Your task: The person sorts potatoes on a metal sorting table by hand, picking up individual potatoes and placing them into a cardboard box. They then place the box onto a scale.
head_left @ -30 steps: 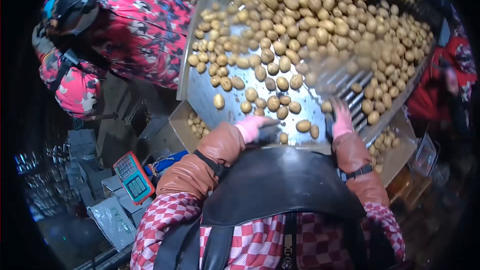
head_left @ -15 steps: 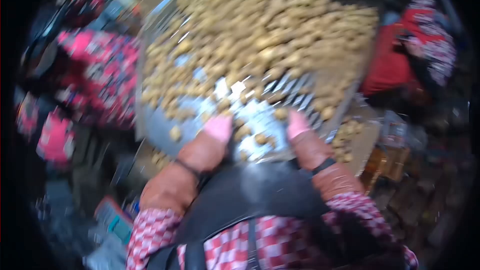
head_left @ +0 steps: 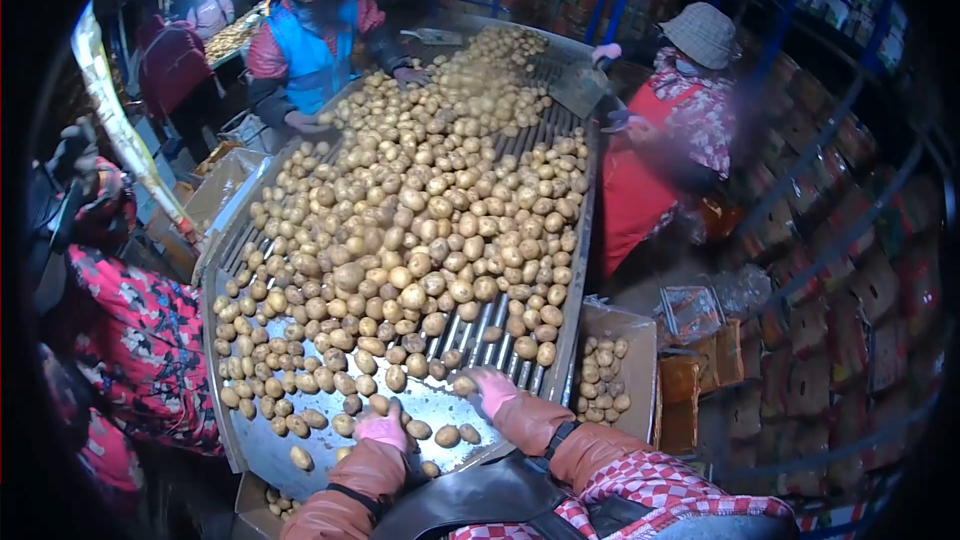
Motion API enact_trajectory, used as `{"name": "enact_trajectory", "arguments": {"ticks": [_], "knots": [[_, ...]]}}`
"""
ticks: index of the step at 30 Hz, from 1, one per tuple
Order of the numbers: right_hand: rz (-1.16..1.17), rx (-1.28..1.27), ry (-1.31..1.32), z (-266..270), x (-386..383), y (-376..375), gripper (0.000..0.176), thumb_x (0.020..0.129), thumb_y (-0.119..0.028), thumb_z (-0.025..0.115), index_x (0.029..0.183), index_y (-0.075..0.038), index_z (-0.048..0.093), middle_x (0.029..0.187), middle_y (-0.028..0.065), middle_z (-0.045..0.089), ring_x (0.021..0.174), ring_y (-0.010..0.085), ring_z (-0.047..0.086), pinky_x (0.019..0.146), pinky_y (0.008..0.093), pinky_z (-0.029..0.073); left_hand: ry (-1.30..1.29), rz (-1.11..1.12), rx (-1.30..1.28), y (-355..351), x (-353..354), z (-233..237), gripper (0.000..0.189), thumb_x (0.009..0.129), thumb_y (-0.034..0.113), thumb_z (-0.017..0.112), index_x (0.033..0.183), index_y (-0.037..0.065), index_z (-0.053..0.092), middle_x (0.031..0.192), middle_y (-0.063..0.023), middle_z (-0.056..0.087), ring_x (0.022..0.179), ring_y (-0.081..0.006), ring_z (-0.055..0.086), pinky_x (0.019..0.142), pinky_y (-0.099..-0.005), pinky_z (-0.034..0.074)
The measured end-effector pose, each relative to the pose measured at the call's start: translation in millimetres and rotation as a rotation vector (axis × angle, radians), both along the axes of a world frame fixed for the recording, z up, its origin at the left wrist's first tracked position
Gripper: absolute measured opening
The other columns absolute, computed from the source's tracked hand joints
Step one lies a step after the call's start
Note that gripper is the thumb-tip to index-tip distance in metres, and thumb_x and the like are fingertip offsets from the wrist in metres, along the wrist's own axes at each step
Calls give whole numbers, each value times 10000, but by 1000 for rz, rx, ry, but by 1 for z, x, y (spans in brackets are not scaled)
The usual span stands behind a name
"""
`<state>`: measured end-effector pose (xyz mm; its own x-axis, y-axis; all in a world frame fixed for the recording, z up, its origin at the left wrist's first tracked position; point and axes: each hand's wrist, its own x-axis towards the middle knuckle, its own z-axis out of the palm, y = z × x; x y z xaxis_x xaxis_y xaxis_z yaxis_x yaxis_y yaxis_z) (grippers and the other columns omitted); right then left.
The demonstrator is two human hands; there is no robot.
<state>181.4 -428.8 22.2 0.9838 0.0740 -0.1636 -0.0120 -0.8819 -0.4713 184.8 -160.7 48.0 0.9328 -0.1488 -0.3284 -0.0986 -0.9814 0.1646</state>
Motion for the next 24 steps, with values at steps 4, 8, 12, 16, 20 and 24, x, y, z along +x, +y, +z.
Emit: {"name": "enact_trajectory", "arguments": {"ticks": [4, 8, 12, 16, 20, 24], "knots": [[-66, 136, -67, -49, 7, -13, 322, 872, -176, 570, 1176, -95, 640, 1184, 202, 624, 1137, 361, 575, 1010, 414, 443, 159, -110, 16, 8, 12, -15, 332, 909, 345, 470, 1166, 190, 612, 1086, -209, 630, 1041, -363, 617, 878, -496, 481], [52, 296, -144, -3, 11, -4, 362, 798, -200, 657, 1147, -101, 648, 1117, 200, 643, 1064, 370, 609, 957, 424, 473, 92, -88, -4, 11, 6, -16, 386, 976, 318, 381, 1320, 225, 528, 1101, -182, 627, 1038, -342, 624, 900, -474, 474], [134, 149, -299, -39, 8, -16, 575, 736, -149, 687, 1285, -69, 539, 1247, 178, 572, 1184, 378, 506, 1049, 445, 389, 168, -112, -8, 6, 9, 35, 489, 930, 249, 486, 1412, 307, 428, 1076, -129, 648, 1000, -285, 654, 810, -456, 483], [115, 160, -308, -44, 4, -18, 608, 721, -153, 712, 1296, -70, 530, 1259, 165, 568, 1191, 364, 503, 1050, 435, 392, 90, -197, 113, 5, 9, -1, 443, 907, 200, 515, 1344, 268, 484, 1034, -85, 681, 980, -250, 677, 741, -424, 502], [105, 168, -207, -23, 4, -14, 598, 723, -164, 729, 1284, -76, 541, 1262, 164, 569, 1193, 363, 504, 1052, 428, 392, 102, -196, 3, 14, 11, 5, 409, 905, 163, 494, 1299, 266, 526, 1049, -103, 682, 972, -282, 676, 793, -433, 503], [31, 140, -146, 11, -5, -1, 585, 721, -182, 742, 1266, -73, 560, 1259, 162, 573, 1187, 364, 510, 1046, 439, 399, 79, -24, -322, 20, -1, -1, 391, 905, 149, 518, 1279, 254, 562, 1090, -127, 677, 994, -319, 661, 873, -424, 498]]}}
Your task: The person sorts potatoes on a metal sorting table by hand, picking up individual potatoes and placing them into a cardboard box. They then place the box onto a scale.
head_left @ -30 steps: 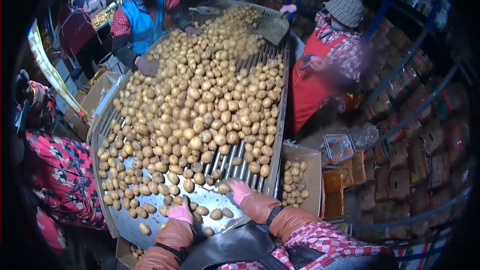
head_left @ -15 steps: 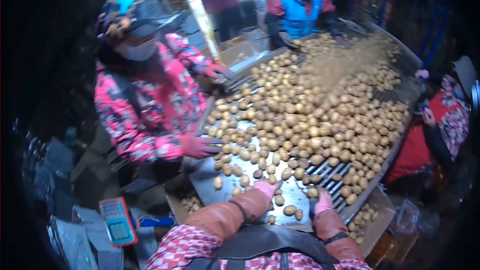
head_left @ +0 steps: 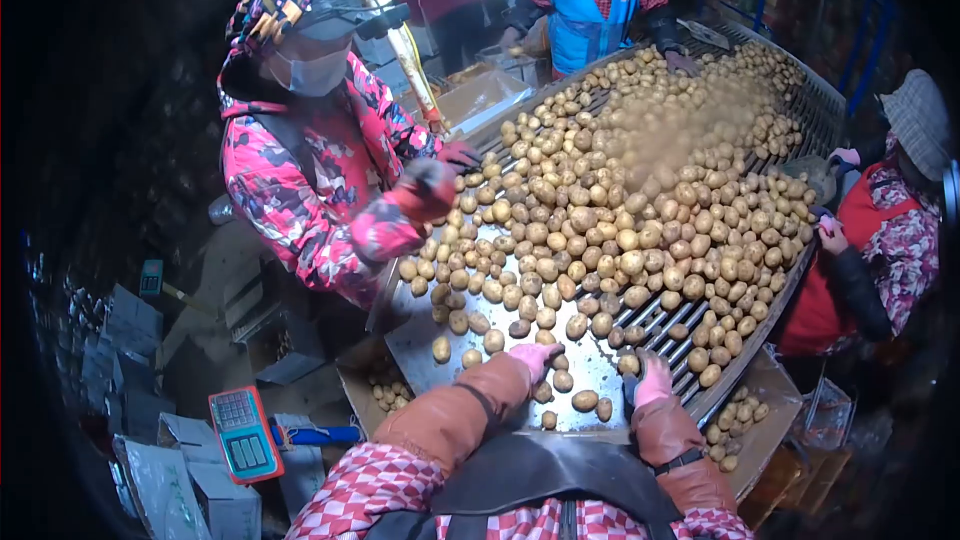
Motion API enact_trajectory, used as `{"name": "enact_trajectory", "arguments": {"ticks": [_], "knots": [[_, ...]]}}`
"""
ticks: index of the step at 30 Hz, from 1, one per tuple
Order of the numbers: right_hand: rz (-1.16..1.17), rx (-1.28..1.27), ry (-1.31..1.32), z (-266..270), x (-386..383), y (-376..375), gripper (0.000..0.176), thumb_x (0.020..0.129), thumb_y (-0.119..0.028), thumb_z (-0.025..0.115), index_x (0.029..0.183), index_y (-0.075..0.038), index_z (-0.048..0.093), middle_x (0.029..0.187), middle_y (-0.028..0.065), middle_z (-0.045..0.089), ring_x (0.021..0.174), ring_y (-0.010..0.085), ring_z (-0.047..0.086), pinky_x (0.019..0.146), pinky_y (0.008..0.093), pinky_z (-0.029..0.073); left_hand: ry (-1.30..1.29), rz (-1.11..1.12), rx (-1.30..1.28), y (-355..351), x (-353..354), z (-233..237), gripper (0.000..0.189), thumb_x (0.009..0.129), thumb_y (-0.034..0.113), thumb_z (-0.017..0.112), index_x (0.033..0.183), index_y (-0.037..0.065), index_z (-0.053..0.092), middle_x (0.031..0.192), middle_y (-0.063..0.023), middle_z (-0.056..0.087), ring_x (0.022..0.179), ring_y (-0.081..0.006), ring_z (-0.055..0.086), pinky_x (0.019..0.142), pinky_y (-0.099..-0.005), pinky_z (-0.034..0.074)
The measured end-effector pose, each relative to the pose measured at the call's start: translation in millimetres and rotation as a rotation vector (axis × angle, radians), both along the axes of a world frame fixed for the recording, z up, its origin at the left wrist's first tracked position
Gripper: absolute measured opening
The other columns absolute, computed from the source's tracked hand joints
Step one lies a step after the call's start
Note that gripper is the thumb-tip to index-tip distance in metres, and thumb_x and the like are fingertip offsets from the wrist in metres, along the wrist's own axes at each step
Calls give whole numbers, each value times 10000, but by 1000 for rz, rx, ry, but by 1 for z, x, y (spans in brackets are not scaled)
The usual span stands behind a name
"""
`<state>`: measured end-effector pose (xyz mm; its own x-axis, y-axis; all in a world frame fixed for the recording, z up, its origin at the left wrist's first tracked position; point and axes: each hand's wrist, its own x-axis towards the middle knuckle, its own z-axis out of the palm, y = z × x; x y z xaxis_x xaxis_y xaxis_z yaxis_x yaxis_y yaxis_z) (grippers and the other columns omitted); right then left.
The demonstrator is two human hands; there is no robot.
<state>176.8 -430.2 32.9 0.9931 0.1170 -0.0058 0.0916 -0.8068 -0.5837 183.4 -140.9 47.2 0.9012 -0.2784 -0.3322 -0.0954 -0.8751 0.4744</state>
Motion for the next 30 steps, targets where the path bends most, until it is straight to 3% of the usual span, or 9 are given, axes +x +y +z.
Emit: {"name": "enact_trajectory", "arguments": {"ticks": [4, 8, 10, 12, 20, 22, 23, 25, 30], "knots": [[69, -92, -340, -5, 8, 3, 533, 812, -180, 705, 1307, -75, 537, 1173, 162, 617, 1107, 334, 577, 976, 416, 461, -140, 324, -303, -7, -1, -2, 310, 887, 118, 640, 1195, 160, 639, 974, -135, 706, 893, -259, 681, 798, -368, 540], [-161, 1190, 870, 73, 5, 47, 519, 901, -133, 658, 1376, -56, 463, 1051, 71, 632, 959, 129, 628, 801, 251, 531, 27, 448, -670, -43, -6, 67, 281, 888, 31, 647, 1164, 84, 649, 902, -56, 691, 823, -109, 626, 758, -279, 535], [775, 538, 0, 80, 14, 48, 456, 922, -166, 628, 1330, -44, 464, 1063, 55, 631, 943, 146, 645, 790, 286, 554, -69, 278, -728, -55, -9, 80, 278, 870, 37, 674, 1147, 60, 647, 936, -60, 695, 849, -120, 640, 778, -265, 533], [133, 1249, 995, 123, 6, 55, 262, 921, -147, 596, 1177, -90, 583, 1159, 14, 586, 988, 134, 621, 820, 272, 523, 68, 276, -942, -63, -9, 81, 278, 854, 21, 662, 1130, 44, 644, 1019, -92, 708, 939, -156, 666, 844, -301, 530], [-148, 1284, 1002, 83, 1, 15, 374, 1002, -226, 363, 1203, 3, 580, 1029, 168, 693, 833, 243, 687, 662, 335, 564, -46, -40, -680, -70, -5, 76, 616, 880, 172, 678, 1440, 154, 422, 1217, -183, 634, 1118, -339, 622, 947, -401, 490], [-62, 1800, 1107, 38, 7, -22, 408, 997, -238, 373, 1204, 52, 570, 1016, 205, 686, 859, 278, 687, 691, 384, 569, 78, -112, -988, -72, -4, 72, 748, 861, 160, 736, 1497, 175, 342, 1439, -159, 475, 1273, -254, 507, 1057, -350, 395], [-594, 1743, 910, 74, 3, -24, 446, 990, -263, 385, 1199, 92, 557, 1031, 228, 678, 901, 326, 679, 764, 432, 566, 62, -146, -772, -66, -5, 85, 729, 866, 135, 730, 1491, 166, 356, 1432, -147, 479, 1227, -232, 532, 1030, -351, 424], [18, 1648, 818, 37, 15, -106, 457, 990, -257, 358, 1180, 108, 560, 1112, 251, 654, 1000, 361, 649, 906, 450, 526, 438, 57, -635, -60, -4, 133, 665, 914, 147, 664, 1492, 119, 336, 1317, -106, 582, 1135, -201, 563, 925, -323, 485], [-545, 1977, -409, 57, 16, -317, 448, 979, -289, 436, 1311, 11, 461, 1331, 250, 497, 1242, 394, 497, 1022, 449, 454, 108, 152, -600, -3, -3, 53, 536, 894, 135, 682, 1393, 94, 491, 1259, -118, 620, 1168, -215, 580, 984, -333, 454]]}}
